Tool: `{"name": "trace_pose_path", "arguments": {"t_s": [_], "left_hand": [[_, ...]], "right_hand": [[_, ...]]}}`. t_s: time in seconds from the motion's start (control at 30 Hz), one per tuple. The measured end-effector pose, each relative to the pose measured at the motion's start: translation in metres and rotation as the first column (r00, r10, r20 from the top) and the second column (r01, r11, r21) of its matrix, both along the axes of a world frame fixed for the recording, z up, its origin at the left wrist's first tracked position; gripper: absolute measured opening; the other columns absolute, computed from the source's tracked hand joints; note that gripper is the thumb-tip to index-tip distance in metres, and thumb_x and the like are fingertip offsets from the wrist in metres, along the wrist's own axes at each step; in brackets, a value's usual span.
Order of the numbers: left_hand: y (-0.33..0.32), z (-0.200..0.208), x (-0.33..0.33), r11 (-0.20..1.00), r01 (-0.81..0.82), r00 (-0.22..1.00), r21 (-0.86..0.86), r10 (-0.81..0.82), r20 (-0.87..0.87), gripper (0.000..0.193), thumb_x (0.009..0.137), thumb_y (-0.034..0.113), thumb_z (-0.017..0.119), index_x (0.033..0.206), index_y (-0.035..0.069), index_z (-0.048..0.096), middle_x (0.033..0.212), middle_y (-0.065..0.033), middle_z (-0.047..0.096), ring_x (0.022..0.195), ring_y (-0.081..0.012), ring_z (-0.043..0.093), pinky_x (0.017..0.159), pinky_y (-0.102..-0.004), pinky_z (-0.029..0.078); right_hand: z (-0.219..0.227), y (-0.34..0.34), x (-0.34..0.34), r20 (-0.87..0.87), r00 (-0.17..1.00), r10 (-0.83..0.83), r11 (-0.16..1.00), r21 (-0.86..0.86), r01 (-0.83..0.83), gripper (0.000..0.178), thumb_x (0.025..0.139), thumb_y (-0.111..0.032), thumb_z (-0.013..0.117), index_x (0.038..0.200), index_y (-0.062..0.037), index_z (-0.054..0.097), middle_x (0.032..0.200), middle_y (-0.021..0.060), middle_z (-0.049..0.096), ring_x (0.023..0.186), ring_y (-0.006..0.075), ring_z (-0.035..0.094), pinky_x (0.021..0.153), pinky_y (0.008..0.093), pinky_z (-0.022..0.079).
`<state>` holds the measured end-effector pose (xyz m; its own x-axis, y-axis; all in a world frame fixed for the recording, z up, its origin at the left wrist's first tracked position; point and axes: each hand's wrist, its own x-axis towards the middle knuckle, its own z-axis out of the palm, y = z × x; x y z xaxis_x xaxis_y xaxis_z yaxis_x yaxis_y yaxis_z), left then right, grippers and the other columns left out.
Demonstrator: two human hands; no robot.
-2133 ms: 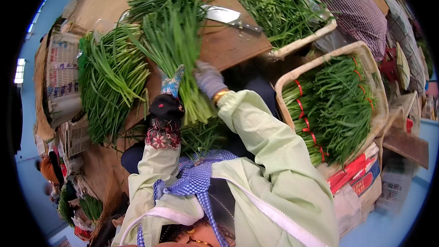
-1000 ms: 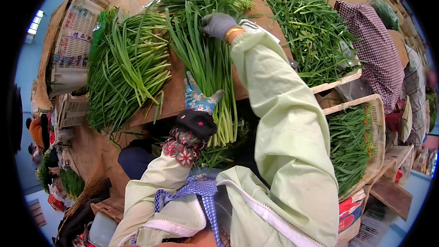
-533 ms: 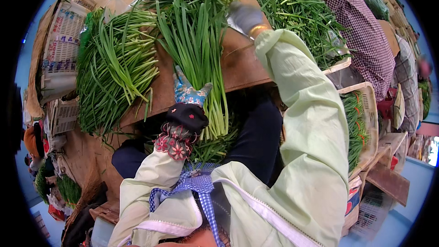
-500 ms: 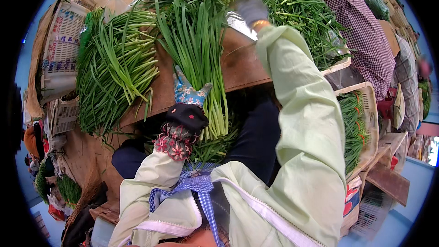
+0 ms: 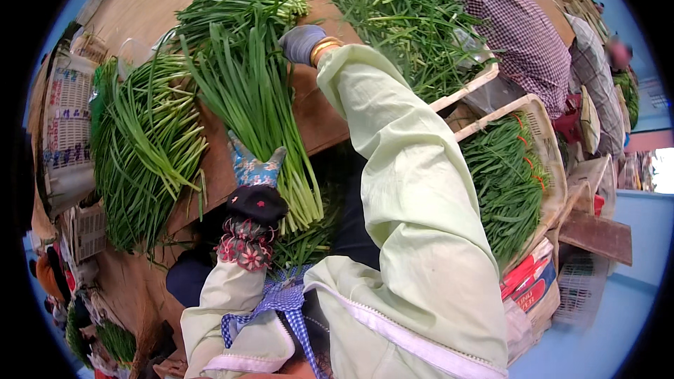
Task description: The person gathers green onions from a pile, aligns them into neat bunches, and secures them with red rubber bands. The person then places the finished bundles onto a wooden table.
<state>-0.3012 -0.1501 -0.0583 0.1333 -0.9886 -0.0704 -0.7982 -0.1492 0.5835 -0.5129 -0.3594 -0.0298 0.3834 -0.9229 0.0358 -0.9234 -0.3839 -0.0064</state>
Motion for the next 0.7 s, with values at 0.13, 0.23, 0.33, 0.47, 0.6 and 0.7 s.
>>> {"name": "trace_pose_path", "arguments": {"t_s": [0.13,0.23,0.33,0.47,0.6,0.7], "left_hand": [[0.0,0.0,0.006,1.0,-0.014,1.0,-0.008,0.014,0.014,0.117,0.06,0.044,0.076,0.139,0.001,0.002,0.139,-0.0292,0.017,0.13,-0.039,0.019,0.108,-0.0417,0.018],[-0.004,-0.001,-0.002,1.0,0.022,1.0,-0.019,-0.022,-0.014,0.117,0.059,0.044,0.076,0.139,0.002,0.001,0.139,-0.0291,0.017,0.13,-0.0388,0.019,0.108,-0.0416,0.018],[-0.003,-0.001,0.01,1.0,-0.011,1.0,-0.021,0.012,0.002,0.118,0.059,0.044,0.076,0.139,0.002,0.001,0.139,-0.0289,0.017,0.13,-0.0386,0.019,0.108,-0.0414,0.017],[-0.004,-0.006,0.006,1.0,0.004,1.0,-0.012,-0.005,-0.03,0.119,0.058,0.045,0.076,0.139,0.002,0.0,0.139,-0.0287,0.017,0.13,-0.0383,0.018,0.108,-0.0413,0.017],[-0.005,-0.011,0.004,1.0,0.007,0.999,-0.014,-0.007,-0.033,0.12,0.058,0.045,0.077,0.139,0.003,-0.001,0.14,-0.0285,0.016,0.131,-0.038,0.018,0.108,-0.0411,0.017],[-0.005,-0.01,0.002,0.997,0.014,0.998,-0.073,-0.009,0.067,0.096,0.071,0.036,0.07,0.139,0.001,0.013,0.138,-0.025,0.025,0.127,-0.0353,0.028,0.105,-0.0413,0.025]], "right_hand": [[0.018,-0.024,-0.059,-0.169,0.986,0.013,0.958,-0.282,-0.061,0.022,0.077,-0.023,0.051,0.087,-0.0121,0.067,0.087,0.0117,0.066,0.082,0.0284,0.063,0.071,0.0367,0.05],[0.046,-0.024,-0.137,0.107,0.845,-0.524,0.748,-0.416,0.517,0.03,0.079,-0.026,0.055,0.103,-0.01,0.061,0.091,0.013,0.065,0.081,0.0275,0.064,0.069,0.0387,0.05],[0.045,0.017,-0.112,0.325,0.734,-0.596,0.714,-0.205,0.67,0.042,0.079,-0.031,0.052,0.118,-0.0142,0.049,0.093,0.013,0.064,0.083,0.0322,0.062,0.072,0.0415,0.049],[-0.013,0.092,-0.054,0.074,0.98,-0.183,0.982,0.05,0.18,0.038,0.08,-0.027,0.052,0.116,-0.0155,0.051,0.092,0.017,0.063,0.082,0.0342,0.061,0.071,0.0418,0.049],[-0.043,0.095,-0.037,-0.015,0.99,-0.138,0.982,0.124,0.139,0.017,0.08,-0.017,0.05,0.092,-0.0102,0.059,0.085,0.0161,0.064,0.079,0.0318,0.063,0.066,0.0416,0.049],[-0.009,0.092,-0.049,0.029,0.988,-0.152,0.987,-0.041,0.154,0.015,0.081,-0.017,0.047,0.086,-0.0106,0.059,0.08,0.0113,0.064,0.074,0.033,0.062,0.063,0.0428,0.048]]}}
